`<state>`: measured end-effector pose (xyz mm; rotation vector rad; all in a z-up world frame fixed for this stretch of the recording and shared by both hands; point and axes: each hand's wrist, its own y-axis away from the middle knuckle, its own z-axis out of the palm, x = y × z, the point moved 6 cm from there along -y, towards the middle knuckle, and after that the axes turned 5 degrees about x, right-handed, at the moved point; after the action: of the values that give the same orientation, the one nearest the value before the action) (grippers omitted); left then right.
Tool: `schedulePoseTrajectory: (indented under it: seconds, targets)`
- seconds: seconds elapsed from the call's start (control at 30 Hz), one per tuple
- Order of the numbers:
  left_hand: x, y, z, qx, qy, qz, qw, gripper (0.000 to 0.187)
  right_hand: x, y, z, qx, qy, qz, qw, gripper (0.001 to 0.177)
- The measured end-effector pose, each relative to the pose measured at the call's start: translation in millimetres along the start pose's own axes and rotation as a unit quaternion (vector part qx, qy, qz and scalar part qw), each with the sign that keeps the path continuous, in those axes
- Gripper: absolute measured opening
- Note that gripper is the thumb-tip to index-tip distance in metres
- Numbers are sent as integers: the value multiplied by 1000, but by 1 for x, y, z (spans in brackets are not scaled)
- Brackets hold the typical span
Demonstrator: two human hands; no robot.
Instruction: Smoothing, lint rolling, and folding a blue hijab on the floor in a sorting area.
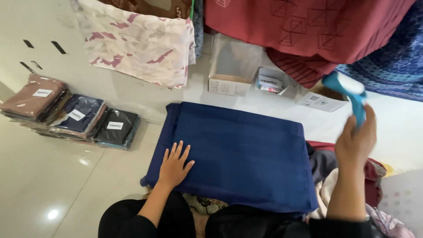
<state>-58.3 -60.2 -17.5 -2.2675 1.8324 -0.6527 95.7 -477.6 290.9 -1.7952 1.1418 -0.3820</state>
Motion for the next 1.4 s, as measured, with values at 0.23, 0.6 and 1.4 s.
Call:
schedulePoseTrajectory:
  seconds: [0.23,0.6,1.4]
  targets:
    - [5,9,-43,106,19,-53,993,53,-18,121,29,-178,-185,-9,966,50]
    - [-14,36,-56,153,6,-89,984,40,-190,175,149,-322,-114,-167,925,48]
    - [-16,42,-54,157,46,-95,982,50,-164,212,138,-434,43,-42,899,54]
